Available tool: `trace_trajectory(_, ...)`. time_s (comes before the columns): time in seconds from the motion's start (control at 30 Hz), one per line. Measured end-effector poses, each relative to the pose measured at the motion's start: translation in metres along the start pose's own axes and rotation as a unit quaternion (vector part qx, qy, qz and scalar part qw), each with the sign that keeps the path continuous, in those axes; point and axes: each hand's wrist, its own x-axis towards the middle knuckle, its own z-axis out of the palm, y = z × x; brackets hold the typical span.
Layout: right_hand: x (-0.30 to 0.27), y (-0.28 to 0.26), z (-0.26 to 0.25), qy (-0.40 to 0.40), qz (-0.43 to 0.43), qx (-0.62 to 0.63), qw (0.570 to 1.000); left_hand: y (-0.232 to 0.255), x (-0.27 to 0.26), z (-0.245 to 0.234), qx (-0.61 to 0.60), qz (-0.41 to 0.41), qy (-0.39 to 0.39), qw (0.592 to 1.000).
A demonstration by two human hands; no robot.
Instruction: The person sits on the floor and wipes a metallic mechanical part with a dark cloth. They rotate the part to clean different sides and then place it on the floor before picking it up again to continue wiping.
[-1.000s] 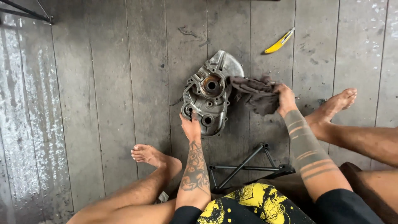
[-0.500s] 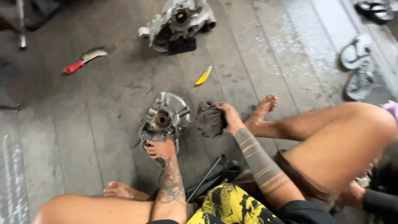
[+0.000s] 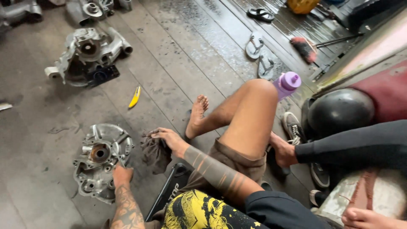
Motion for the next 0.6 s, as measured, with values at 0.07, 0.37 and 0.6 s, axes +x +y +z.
trace_trajectory(0.07,-0.001,-0.003,-0.008,-0.057,-0.038,0.120,0.990,0.006,-0.008,-0.017,-0.016,-0.004,-0.008,1.000)
trace_trajectory(0.37,0.021,0.032,0.008,-0.048,-0.057,0.027,0.997,0.059,-0.059,-0.049,0.102,-0.061,-0.092,0.989)
trace_trajectory(0.6,0.033,0.051,0.014,-0.039,-0.062,0.056,0.996,0.151,-0.078,-0.019,0.142,0.031,-0.134,0.980)
